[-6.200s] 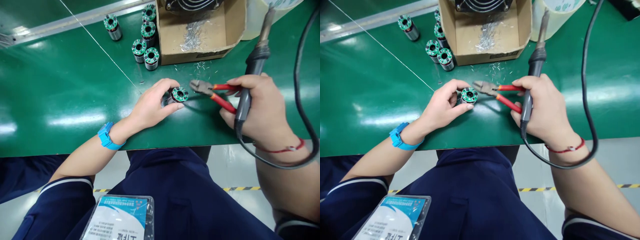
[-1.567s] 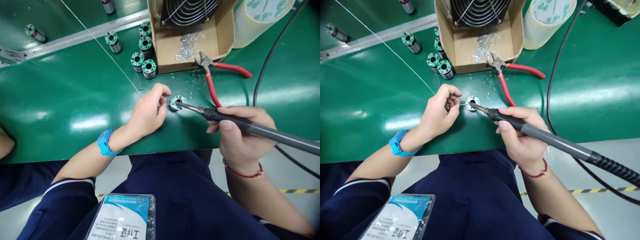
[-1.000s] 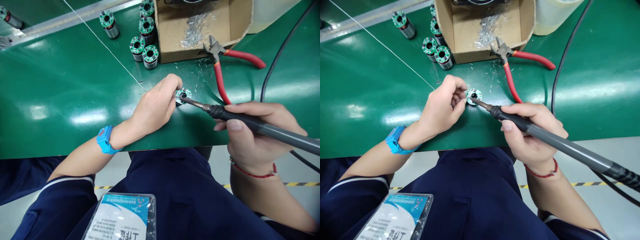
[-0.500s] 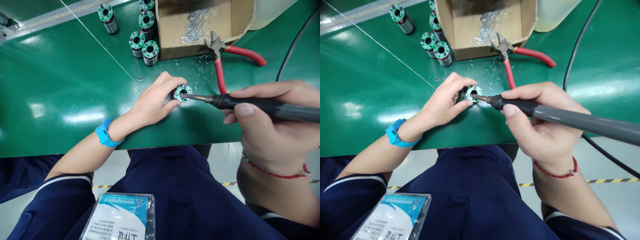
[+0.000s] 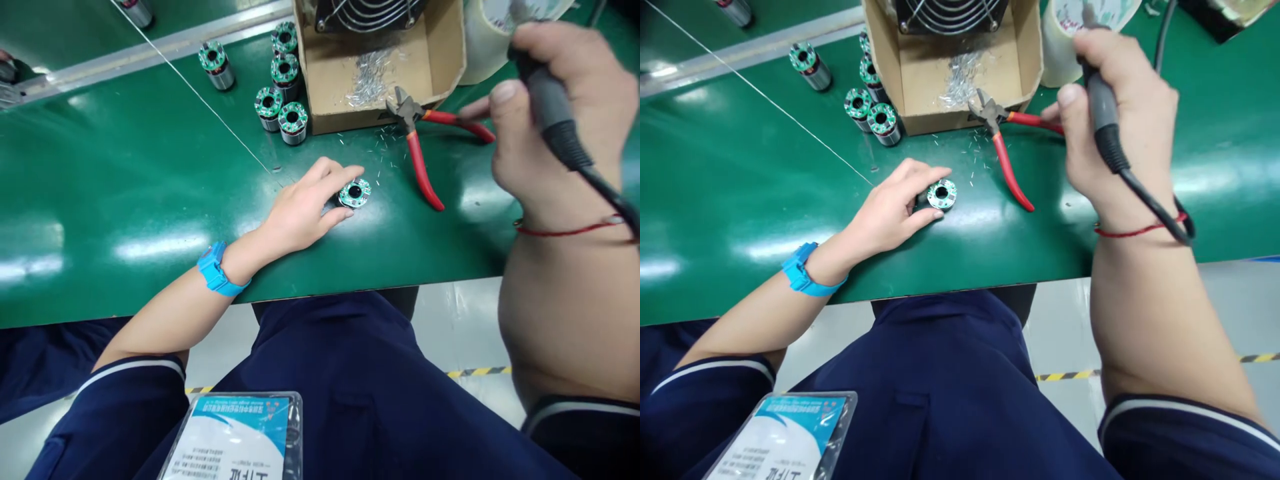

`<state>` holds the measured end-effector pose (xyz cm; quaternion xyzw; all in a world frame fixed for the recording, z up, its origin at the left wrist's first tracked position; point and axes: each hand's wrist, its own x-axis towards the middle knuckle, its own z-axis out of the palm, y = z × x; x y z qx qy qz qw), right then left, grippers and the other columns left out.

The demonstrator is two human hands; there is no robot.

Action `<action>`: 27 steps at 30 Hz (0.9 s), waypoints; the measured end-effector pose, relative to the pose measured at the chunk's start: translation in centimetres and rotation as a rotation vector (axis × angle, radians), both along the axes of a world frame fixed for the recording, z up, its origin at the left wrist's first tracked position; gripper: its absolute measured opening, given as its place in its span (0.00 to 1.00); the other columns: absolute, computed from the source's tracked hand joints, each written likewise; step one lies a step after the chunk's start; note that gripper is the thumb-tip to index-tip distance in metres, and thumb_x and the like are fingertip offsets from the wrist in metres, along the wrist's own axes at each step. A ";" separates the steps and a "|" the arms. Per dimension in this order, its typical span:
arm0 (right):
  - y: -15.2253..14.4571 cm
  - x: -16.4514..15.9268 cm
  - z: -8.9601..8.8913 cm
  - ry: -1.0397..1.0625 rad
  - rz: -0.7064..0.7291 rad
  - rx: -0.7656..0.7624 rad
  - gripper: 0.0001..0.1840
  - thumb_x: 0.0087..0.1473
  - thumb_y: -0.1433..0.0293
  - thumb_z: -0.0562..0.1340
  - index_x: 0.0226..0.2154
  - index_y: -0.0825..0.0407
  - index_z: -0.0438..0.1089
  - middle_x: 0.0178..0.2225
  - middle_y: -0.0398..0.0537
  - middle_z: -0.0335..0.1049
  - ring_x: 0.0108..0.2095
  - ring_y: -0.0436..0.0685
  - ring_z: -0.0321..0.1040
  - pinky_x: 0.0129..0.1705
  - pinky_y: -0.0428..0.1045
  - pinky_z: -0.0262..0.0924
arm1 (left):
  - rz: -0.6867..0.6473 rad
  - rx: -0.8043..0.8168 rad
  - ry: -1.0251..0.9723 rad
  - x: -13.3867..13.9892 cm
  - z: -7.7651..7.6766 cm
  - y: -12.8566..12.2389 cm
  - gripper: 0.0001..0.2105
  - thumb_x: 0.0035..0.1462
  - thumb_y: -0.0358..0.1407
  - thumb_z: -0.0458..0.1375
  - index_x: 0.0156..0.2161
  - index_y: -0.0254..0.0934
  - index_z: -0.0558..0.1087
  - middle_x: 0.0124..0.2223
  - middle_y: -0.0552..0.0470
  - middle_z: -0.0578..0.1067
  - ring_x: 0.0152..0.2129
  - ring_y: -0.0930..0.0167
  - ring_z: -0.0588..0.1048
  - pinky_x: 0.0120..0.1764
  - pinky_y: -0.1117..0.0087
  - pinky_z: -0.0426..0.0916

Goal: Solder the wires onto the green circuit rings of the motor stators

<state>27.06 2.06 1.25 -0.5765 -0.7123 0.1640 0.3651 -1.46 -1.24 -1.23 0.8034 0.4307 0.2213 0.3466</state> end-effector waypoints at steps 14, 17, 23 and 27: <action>-3.1 0.7 -4.0 -0.292 0.025 0.047 0.31 0.42 0.69 0.62 0.52 0.51 0.65 0.45 0.49 0.71 0.39 0.55 0.71 0.44 0.55 0.69 | 0.074 0.064 -0.119 0.4 0.9 -1.1 0.15 0.60 0.32 0.65 0.50 0.34 0.69 0.51 0.47 0.77 0.50 0.65 0.77 0.52 0.66 0.70; -4.7 0.7 -2.7 -0.399 0.207 0.159 0.30 0.45 0.66 0.62 0.53 0.50 0.66 0.43 0.51 0.74 0.38 0.58 0.69 0.40 0.55 0.69 | 0.075 0.132 -0.107 0.3 0.8 -1.3 0.15 0.60 0.34 0.65 0.49 0.35 0.69 0.49 0.48 0.77 0.47 0.66 0.77 0.48 0.67 0.71; -5.4 0.6 -0.6 -0.592 0.418 0.168 0.28 0.58 0.56 0.58 0.56 0.53 0.64 0.46 0.59 0.74 0.38 0.63 0.65 0.38 0.58 0.65 | 0.080 0.207 -0.061 0.2 0.8 -1.3 0.15 0.61 0.37 0.65 0.49 0.36 0.69 0.49 0.48 0.76 0.47 0.66 0.77 0.45 0.68 0.72; -5.4 0.8 -0.5 -0.571 0.427 0.207 0.26 0.58 0.58 0.60 0.55 0.54 0.64 0.48 0.60 0.75 0.39 0.63 0.65 0.40 0.57 0.65 | 0.086 0.224 -0.041 0.2 0.7 -1.3 0.16 0.60 0.37 0.66 0.50 0.37 0.69 0.49 0.49 0.76 0.48 0.66 0.77 0.44 0.68 0.72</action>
